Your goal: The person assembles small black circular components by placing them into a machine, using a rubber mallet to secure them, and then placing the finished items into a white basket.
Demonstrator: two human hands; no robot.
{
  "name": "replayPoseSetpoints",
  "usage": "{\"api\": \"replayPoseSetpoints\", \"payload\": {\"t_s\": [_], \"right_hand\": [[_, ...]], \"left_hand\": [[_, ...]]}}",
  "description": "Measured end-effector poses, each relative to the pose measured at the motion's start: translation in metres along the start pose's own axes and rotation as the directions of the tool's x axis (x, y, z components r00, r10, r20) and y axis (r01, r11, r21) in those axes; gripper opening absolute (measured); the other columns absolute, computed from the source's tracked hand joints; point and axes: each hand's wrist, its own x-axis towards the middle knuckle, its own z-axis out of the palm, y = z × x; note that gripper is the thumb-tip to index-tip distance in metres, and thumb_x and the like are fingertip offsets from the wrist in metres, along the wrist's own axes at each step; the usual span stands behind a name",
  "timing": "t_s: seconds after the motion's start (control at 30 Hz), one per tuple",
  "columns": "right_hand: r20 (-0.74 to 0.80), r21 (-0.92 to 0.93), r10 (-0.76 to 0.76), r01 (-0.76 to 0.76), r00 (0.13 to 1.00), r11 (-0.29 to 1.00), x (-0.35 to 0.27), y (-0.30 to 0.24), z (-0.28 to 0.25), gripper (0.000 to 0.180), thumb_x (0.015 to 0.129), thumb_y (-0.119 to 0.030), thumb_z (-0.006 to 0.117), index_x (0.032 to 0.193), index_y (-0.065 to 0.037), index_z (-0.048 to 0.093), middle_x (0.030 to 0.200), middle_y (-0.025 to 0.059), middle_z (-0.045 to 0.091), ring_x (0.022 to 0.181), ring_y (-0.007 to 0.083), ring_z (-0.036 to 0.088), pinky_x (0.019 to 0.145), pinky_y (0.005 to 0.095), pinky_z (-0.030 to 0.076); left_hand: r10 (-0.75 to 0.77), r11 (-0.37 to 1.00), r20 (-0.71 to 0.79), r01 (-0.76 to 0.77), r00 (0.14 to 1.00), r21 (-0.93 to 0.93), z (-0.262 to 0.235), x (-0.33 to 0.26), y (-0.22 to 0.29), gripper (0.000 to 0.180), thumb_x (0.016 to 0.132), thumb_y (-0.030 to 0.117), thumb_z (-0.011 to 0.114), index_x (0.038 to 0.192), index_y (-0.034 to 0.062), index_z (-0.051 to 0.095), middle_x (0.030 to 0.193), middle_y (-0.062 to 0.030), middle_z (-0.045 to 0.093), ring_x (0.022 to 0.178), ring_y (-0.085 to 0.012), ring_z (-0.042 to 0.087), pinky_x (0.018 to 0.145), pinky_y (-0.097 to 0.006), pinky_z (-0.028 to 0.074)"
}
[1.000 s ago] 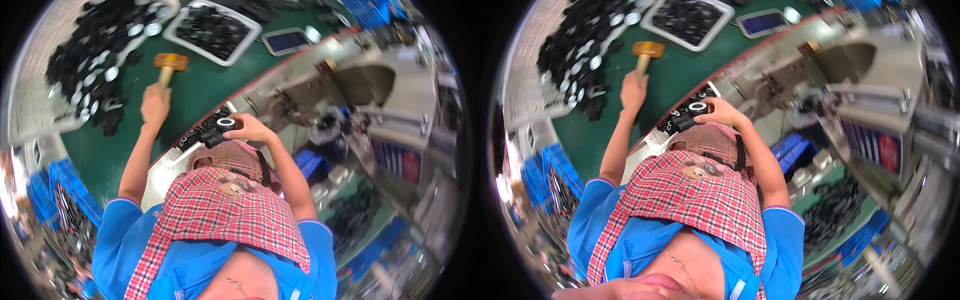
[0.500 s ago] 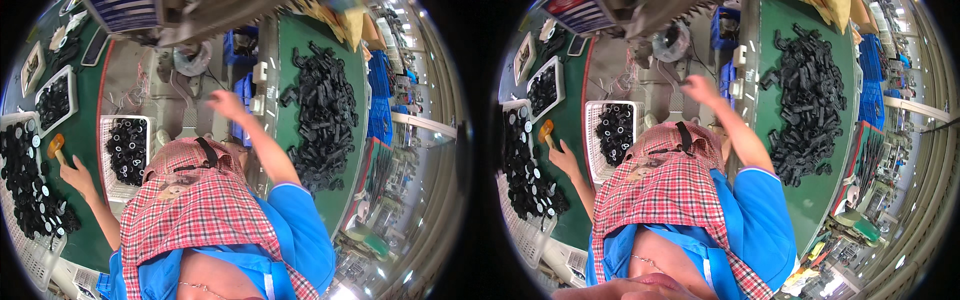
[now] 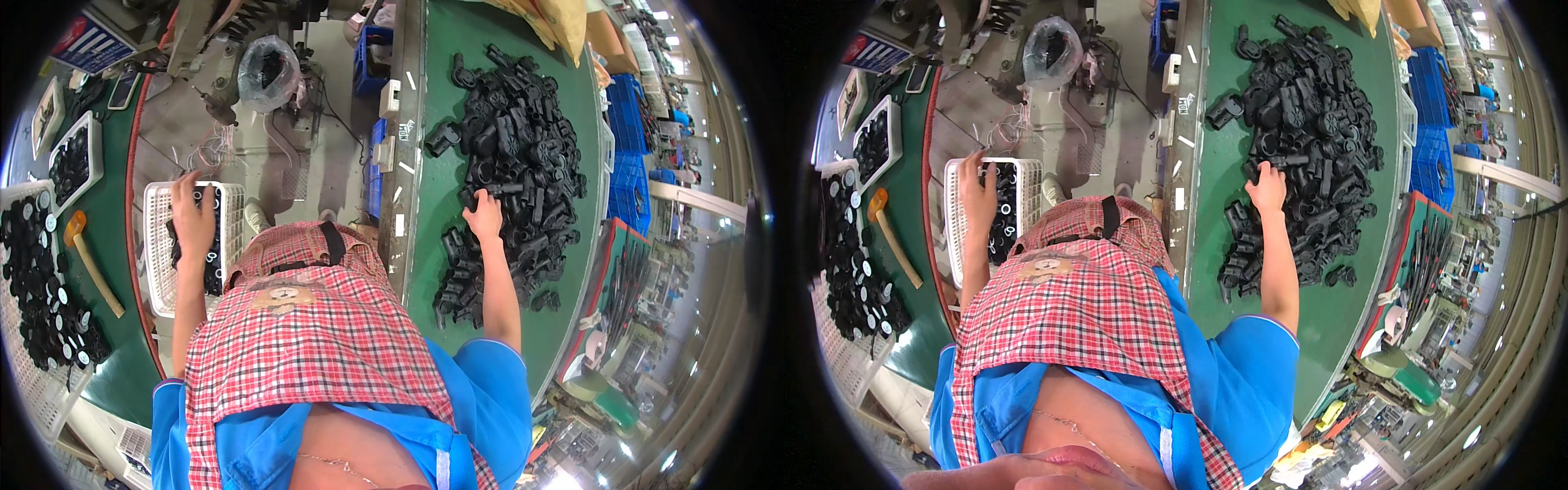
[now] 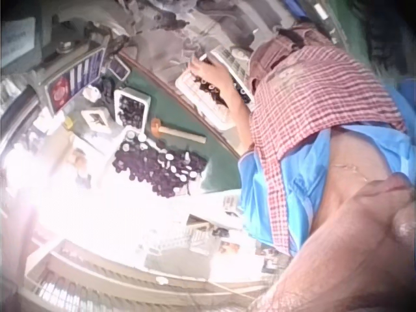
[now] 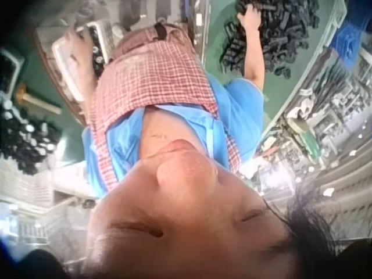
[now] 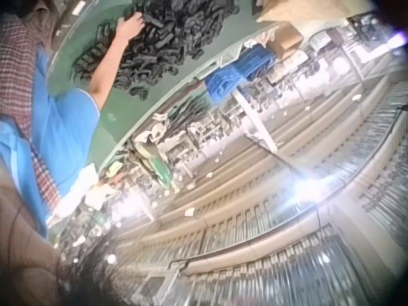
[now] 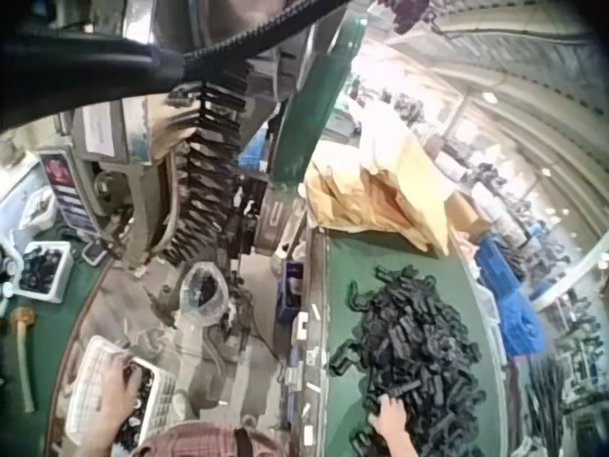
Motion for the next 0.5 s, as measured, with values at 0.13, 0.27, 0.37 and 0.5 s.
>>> {"api": "replayPoseSetpoints", "payload": {"t_s": [0.13, 0.27, 0.37, 0.5], "right_hand": [[0.267, 0.685, -0.011, -0.182, 0.964, 0.706, 0.017, -0.030, 0.009, 0.035, 0.086, -0.020, 0.067, 0.113, -0.005, 0.051, 0.086, 0.0095, 0.063, 0.076, 0.0251, 0.067, 0.067, 0.0340, 0.052], [0.547, 0.831, -0.530, -0.499, 0.648, 0.248, 0.043, -0.216, -0.098, 0.029, 0.098, -0.027, 0.059, 0.105, 0.001, 0.059, 0.086, 0.0005, 0.063, 0.074, 0.0083, 0.061, 0.067, 0.0243, 0.049], [0.399, 0.915, -0.850, -0.202, 0.345, 0.349, 0.062, -0.322, -0.101, 0.042, 0.100, -0.042, 0.053, 0.099, -0.002, 0.064, 0.083, -0.0046, 0.058, 0.079, 0.0034, 0.052, 0.067, 0.0217, 0.044], [0.329, 0.936, -0.925, -0.196, 0.192, 0.292, 0.068, -0.439, -0.119, 0.056, 0.098, -0.047, 0.051, 0.123, 0.003, 0.054, 0.103, 0.0100, 0.065, 0.077, 0.0183, 0.069, 0.064, 0.0297, 0.057]], "left_hand": [[0.039, 0.990, 0.130, -0.020, 0.991, -0.141, 0.004, -0.005, 0.023, 0.034, 0.086, 0.008, 0.065, 0.119, -0.0002, 0.057, 0.115, -0.0175, 0.058, 0.104, -0.0334, 0.058, 0.091, -0.040, 0.046], [0.102, 0.895, 0.191, -0.006, 0.976, -0.447, -0.005, -0.009, 0.055, 0.035, 0.086, 0.005, 0.065, 0.120, 0.0009, 0.056, 0.110, -0.0153, 0.058, 0.093, -0.0276, 0.062, 0.080, -0.036, 0.050], [0.189, 0.889, 0.217, -0.073, 0.958, -0.451, -0.019, 0.001, 0.060, 0.030, 0.089, 0.010, 0.063, 0.117, 0.0011, 0.057, 0.102, -0.0153, 0.058, 0.086, -0.0290, 0.062, 0.075, -0.037, 0.050], [0.082, 0.935, 0.109, -0.039, 0.991, -0.351, -0.052, 0.000, 0.017, 0.024, 0.090, 0.017, 0.065, 0.106, 0.0007, 0.060, 0.093, -0.0159, 0.059, 0.081, -0.0335, 0.061, 0.072, -0.039, 0.049]]}}
